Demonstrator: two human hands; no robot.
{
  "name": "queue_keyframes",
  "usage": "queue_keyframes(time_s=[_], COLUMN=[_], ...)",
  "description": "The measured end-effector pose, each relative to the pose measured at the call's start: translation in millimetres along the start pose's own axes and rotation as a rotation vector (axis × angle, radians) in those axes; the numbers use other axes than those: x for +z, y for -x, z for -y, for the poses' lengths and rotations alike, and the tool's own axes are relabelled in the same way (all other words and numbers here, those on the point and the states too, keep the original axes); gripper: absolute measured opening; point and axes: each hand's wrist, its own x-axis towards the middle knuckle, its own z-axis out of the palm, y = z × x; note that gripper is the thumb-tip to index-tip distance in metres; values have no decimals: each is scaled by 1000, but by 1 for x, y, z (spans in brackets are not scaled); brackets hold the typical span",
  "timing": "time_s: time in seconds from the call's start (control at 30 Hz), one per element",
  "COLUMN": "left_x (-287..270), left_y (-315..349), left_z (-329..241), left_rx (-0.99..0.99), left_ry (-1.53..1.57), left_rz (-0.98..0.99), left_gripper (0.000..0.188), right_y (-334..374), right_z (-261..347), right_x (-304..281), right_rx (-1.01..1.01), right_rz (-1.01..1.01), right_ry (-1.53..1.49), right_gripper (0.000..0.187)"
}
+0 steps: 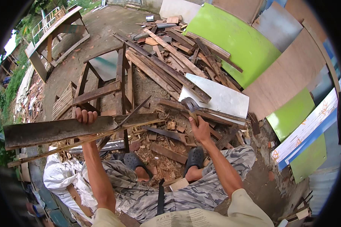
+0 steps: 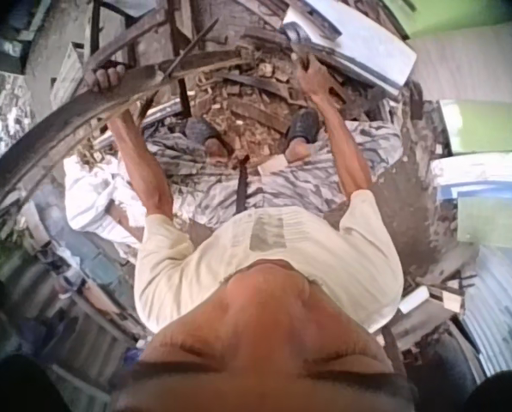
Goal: The person sits on the ground and splits a piece of wood using a machete and a wooden mallet. They repeatedly strike the wood to separate it into smaller pieces, then inspect and reposition the wood as needed.
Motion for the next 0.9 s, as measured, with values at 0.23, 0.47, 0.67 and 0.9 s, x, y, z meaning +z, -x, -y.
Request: queue_keyframes(time_s=[0.23,0.47,0.67,0.9], left_x=[12,13,-1,7], left_y=[-3,-9,-7,-14], left_z=[-26,-37,-50,-36], left_rx=[20,1,44,72], left_ry=[-58,-45,-38,-30], left_rz=[-52,-147,-6,-34], left_gripper=[53,44,43,37], right_y=[-30,-82,-74,-52], right_z=[0,-81,-70,-25], right_x=[88,142,114,119], right_rx=[-359,47,57,-64], right_rz=[-39,576,172,238], right_ry=[-145,411,118,-18], right_gripper=[33,58,66,67])
